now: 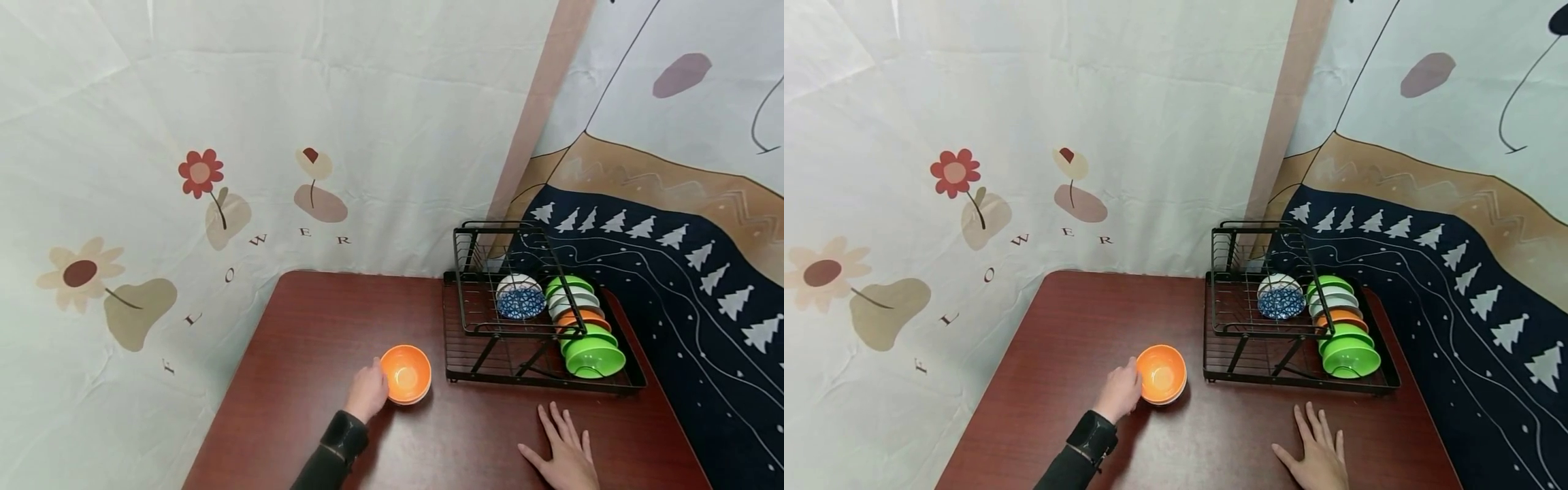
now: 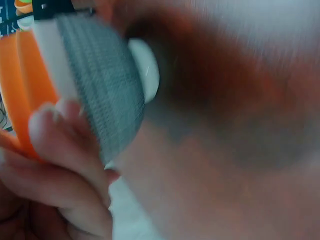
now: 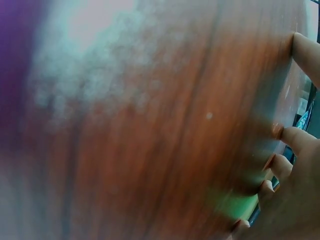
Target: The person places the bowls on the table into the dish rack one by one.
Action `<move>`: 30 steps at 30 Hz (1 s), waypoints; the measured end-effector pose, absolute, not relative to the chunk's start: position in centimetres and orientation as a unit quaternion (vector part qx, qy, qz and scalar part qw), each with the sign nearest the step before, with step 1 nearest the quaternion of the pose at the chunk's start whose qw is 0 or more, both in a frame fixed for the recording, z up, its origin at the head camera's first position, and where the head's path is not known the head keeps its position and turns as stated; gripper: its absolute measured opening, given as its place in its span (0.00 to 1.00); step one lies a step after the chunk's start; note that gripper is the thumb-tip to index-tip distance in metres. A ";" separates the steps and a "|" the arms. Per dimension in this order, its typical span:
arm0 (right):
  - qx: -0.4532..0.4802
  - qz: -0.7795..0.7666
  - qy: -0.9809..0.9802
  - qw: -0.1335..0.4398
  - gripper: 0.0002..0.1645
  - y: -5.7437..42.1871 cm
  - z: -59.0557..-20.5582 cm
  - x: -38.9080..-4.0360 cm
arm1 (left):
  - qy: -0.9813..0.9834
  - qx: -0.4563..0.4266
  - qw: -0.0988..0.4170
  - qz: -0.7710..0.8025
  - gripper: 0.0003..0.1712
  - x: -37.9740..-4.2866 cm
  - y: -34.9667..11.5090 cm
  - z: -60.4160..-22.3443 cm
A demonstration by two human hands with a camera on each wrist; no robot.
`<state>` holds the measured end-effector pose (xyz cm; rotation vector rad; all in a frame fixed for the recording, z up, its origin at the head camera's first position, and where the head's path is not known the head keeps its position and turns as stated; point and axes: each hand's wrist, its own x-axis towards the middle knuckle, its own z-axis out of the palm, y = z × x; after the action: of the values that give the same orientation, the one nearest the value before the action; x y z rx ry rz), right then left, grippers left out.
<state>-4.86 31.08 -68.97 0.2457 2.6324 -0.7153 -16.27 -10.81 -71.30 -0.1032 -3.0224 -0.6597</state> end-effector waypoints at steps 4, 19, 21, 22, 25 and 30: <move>0.088 -0.257 0.941 0.201 0.74 31.2 -69.0 -4.8 | -0.985 -0.073 0.086 -0.132 0.23 -17.5 -11.1 -72.0; 0.091 -0.262 0.938 0.208 0.74 31.0 -68.8 -4.8 | -0.952 -0.052 0.002 -0.301 0.22 -12.9 -9.9 -56.4; 0.091 -0.262 0.938 0.208 0.74 31.0 -68.8 -4.8 | -0.936 -0.054 -0.016 -0.348 0.21 -12.5 -10.1 -56.4; 0.091 -0.262 0.938 0.208 0.74 31.0 -68.8 -4.8 | -0.927 -0.054 -0.027 -0.370 0.20 -12.2 -10.1 -56.4; 0.091 -0.260 0.939 0.206 0.74 31.0 -68.7 -4.8 | -0.907 -0.068 -0.051 -0.412 0.21 -11.5 -9.8 -57.0; 0.088 -0.257 0.941 0.203 0.74 31.0 -68.8 -4.8 | -0.896 -0.080 -0.081 -0.430 0.26 -10.5 -8.9 -57.5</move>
<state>-4.80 30.96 -68.75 0.2458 2.6243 -0.7181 -10.55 -8.87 -57.48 -0.2654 -2.9686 -1.4247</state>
